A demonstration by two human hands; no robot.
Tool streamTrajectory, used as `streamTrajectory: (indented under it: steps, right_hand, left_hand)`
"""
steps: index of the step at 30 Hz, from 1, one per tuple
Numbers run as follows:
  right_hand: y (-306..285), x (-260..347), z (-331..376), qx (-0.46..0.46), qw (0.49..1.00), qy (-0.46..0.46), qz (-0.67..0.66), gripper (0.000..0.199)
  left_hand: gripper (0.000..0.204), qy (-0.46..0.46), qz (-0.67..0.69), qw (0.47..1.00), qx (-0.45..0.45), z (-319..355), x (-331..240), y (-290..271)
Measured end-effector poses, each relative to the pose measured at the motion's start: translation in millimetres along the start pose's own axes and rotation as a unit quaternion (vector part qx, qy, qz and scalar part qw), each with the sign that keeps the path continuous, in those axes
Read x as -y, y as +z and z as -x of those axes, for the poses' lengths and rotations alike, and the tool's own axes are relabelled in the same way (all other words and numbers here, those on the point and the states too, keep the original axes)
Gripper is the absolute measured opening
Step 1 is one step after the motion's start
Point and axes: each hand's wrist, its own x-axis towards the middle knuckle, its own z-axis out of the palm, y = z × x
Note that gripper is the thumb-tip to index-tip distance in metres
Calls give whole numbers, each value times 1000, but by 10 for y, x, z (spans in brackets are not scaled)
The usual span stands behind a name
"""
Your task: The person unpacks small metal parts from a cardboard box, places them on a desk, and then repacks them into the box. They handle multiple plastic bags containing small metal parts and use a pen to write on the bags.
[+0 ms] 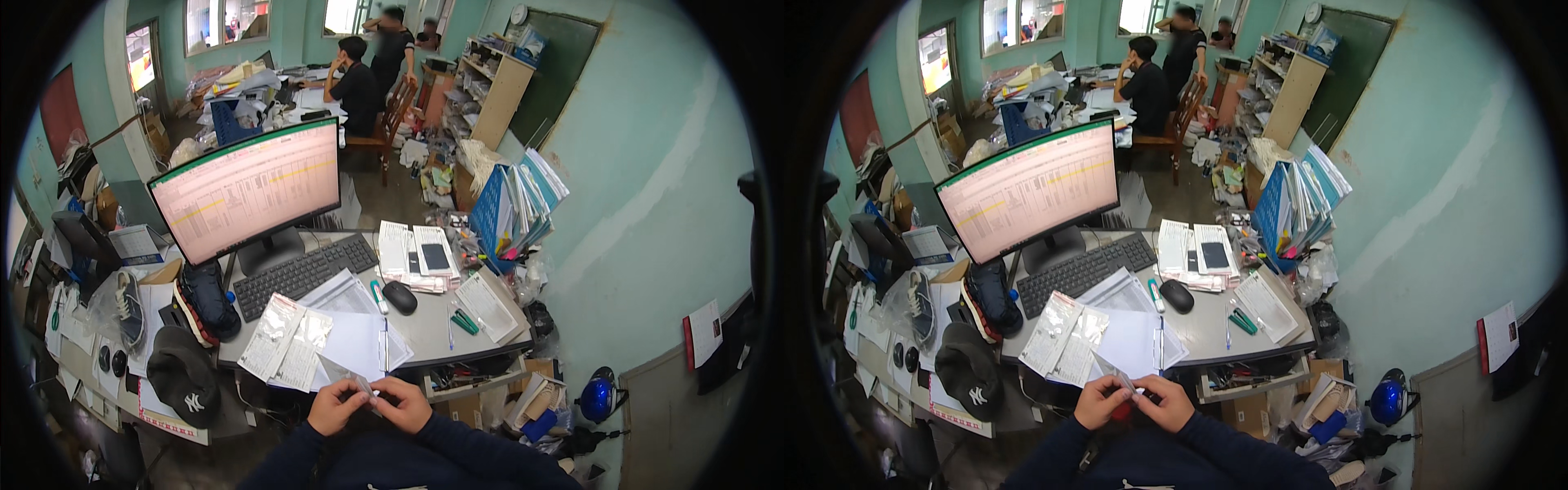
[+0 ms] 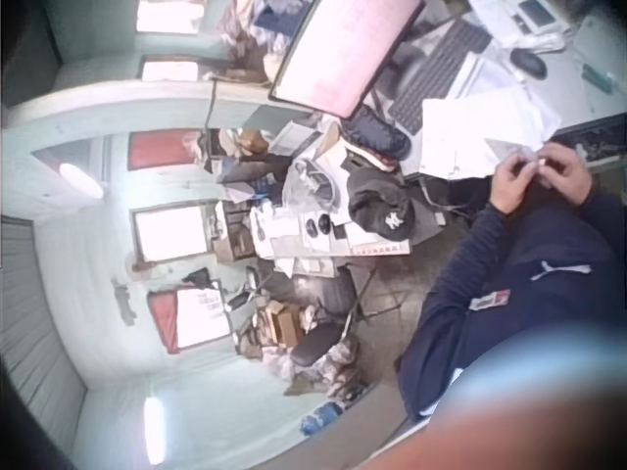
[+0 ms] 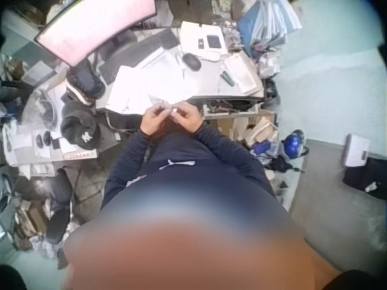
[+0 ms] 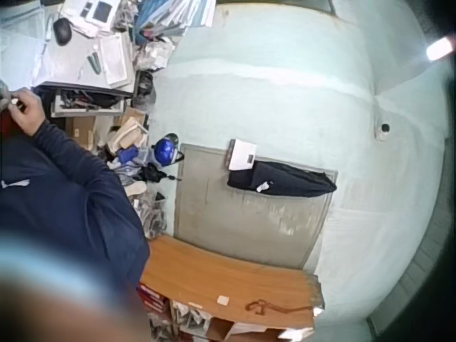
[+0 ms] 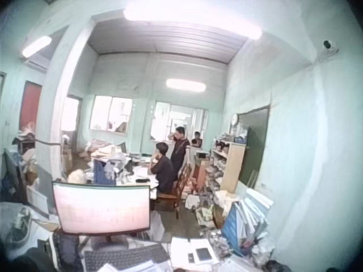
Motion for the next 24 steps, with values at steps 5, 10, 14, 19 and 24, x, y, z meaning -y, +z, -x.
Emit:
streamTrajectory:
  steps: [5,10,14,19,24]
  right_hand:
    - [-135,-67,-9,-17,999,-9,36,25]
    - [-459,-168,-12,0,1000,-17,-18,25]
    - [-775,-175,41,46,998,32,-29,31]
    - [-1070,-305,95,62,993,90,-35,35]
    - [-1296,-538,106,10,996,83,-45,36]
  left_hand:
    - [13,-2,-60,998,-25,-123,-23,164]
    - [13,9,-57,997,-49,-232,-25,463]
    - [15,-34,-106,992,-56,-371,10,698]
    - [16,-52,-103,990,-80,-569,99,1021]
    - [16,-2,-279,945,-170,-806,63,1275]
